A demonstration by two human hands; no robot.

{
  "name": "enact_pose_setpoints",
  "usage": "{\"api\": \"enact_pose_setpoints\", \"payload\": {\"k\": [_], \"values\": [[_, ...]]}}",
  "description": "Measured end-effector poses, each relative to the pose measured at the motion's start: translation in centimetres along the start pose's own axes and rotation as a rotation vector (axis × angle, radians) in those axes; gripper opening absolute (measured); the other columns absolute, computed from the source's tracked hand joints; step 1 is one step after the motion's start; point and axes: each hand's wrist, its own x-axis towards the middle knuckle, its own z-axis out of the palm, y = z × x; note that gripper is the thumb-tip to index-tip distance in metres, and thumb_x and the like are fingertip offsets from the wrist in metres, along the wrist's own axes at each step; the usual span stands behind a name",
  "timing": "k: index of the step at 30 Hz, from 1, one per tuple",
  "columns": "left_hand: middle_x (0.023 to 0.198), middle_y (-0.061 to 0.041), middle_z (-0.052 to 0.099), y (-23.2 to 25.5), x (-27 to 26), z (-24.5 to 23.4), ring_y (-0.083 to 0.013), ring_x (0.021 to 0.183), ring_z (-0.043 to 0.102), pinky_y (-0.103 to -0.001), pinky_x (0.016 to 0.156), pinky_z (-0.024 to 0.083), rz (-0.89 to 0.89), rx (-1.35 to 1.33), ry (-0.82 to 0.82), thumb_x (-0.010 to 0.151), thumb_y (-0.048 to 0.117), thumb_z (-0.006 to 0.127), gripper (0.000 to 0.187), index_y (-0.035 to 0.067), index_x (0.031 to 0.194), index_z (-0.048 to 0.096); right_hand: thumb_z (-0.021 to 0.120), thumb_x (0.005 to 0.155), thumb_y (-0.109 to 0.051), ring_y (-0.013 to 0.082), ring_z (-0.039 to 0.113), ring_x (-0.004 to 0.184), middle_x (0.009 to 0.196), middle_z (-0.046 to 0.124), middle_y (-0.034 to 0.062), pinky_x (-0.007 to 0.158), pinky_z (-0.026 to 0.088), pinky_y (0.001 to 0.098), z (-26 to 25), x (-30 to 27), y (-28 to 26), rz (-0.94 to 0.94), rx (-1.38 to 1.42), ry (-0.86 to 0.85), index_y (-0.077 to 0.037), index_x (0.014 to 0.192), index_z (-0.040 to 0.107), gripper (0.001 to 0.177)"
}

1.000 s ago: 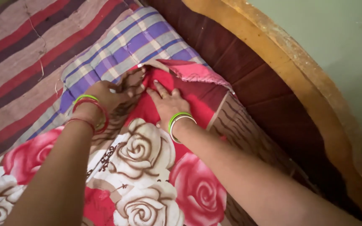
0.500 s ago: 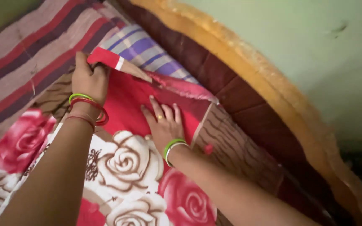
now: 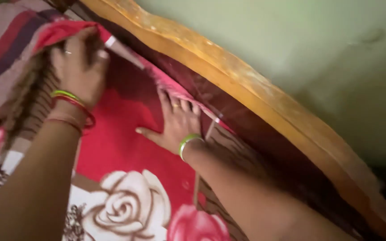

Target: The person makes the bed by tucking the edges and corners of the bedsheet under the mattress and wooden frame by hand, smoothing the fabric along the perimeter.

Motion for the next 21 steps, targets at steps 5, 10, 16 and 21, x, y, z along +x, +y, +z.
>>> {"api": "enact_pose_setpoints", "payload": {"k": [5,10,16,21], "values": [[0.141,-0.022,0.057,2.9,-3.5,2.3,-0.0464,0.131,0.052,-0.054,0.111,0.041,-0.144,-0.205,-0.026,0.1,0.016,0.063,0.058,0.004,0.152,0.041,0.061,0.075,-0.085,0.0345,0.039,0.141,0.158,0.04,0.0165,0.114,0.024,0.059,2.1,0.6,0.6,-0.016,-0.009,0.18,-0.007,0.159,0.021,0.122],[0.134,-0.023,0.059,8.1,-7.7,3.2,-0.0419,0.13,0.053,-0.053,0.112,0.039,-0.162,0.055,-0.033,0.103,0.018,0.064,0.039,0.001,0.136,0.054,0.07,0.063,-0.072,0.0311,0.042,0.137,0.155,0.045,0.0138,0.11,0.026,0.0575,2.7,1.1,0.8,0.011,-0.047,0.117,-0.008,0.158,0.029,0.122],[0.135,-0.014,0.064,6.8,-5.3,4.2,-0.0315,0.135,0.055,-0.049,0.117,0.038,0.3,-0.095,-0.291,0.096,0.023,0.06,0.034,0.004,0.123,0.066,0.072,0.067,-0.057,0.0326,0.043,0.139,0.152,0.047,0.0175,0.107,0.031,0.056,3.4,0.9,1.2,-0.014,-0.055,0.149,-0.003,0.138,0.056,0.091],[0.131,-0.014,0.066,4.9,-4.8,5.1,-0.0314,0.133,0.055,-0.046,0.114,0.039,0.326,-0.159,-0.482,0.094,0.028,0.057,0.042,0.003,0.126,0.065,0.07,0.075,-0.057,0.0301,0.045,0.139,0.156,0.046,0.0168,0.103,0.033,0.0569,3.3,0.8,1.2,-0.044,0.014,0.188,-0.002,0.141,0.058,0.086]]}}
